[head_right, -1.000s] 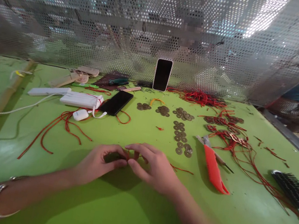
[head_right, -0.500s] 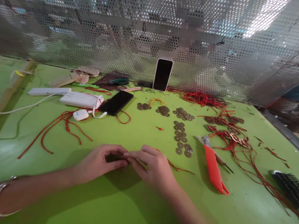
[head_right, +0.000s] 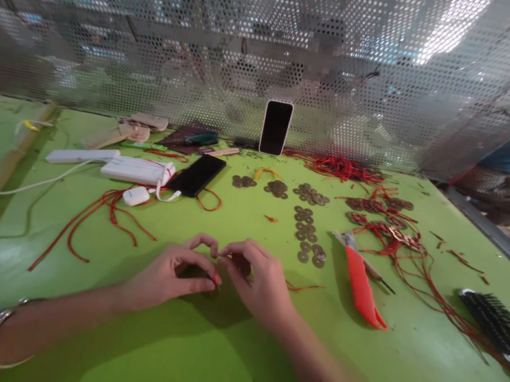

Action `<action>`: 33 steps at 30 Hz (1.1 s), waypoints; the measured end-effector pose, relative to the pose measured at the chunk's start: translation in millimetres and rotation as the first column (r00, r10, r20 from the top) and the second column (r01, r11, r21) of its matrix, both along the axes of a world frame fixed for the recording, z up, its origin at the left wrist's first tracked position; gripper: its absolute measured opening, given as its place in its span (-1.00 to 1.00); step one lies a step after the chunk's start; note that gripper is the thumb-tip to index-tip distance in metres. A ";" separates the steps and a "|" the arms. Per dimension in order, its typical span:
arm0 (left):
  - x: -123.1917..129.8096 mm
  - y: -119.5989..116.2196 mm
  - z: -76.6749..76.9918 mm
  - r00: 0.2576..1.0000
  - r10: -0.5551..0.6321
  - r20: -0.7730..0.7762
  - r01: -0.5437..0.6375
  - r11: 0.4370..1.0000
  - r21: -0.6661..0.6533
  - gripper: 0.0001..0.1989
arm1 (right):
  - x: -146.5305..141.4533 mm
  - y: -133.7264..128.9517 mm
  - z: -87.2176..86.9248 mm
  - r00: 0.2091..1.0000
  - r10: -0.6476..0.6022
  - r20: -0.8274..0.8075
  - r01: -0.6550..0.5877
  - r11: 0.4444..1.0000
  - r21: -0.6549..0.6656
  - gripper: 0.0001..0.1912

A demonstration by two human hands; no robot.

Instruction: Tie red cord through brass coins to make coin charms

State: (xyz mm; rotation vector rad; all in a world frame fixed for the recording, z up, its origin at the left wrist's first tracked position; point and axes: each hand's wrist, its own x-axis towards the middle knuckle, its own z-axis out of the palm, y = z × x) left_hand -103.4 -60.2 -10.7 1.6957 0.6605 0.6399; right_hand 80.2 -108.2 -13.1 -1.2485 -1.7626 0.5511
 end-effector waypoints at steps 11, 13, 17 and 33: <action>0.1 -10.7 5.7 0.971 0.156 0.182 -0.108 0.963 -0.248 -0.96 | -4.9 -2.2 0.9 0.994 0.112 -0.001 -0.112 0.992 -0.053 -0.88; -0.4 -10.2 7.0 0.942 0.262 0.212 -0.177 0.920 -0.351 -0.94 | -3.8 -3.9 2.2 0.994 0.092 0.066 -0.093 0.996 0.005 -0.84; -2.0 -9.7 11.3 0.898 0.392 0.202 -0.240 0.819 -0.521 -0.86 | -4.8 -8.9 5.0 0.985 0.025 0.172 -0.054 0.985 0.166 -0.87; -5.1 -25.7 20.0 0.877 0.422 0.229 -0.130 0.667 -0.733 -0.87 | -6.5 -14.0 7.4 1.000 -0.021 -0.018 0.022 1.000 0.013 -0.92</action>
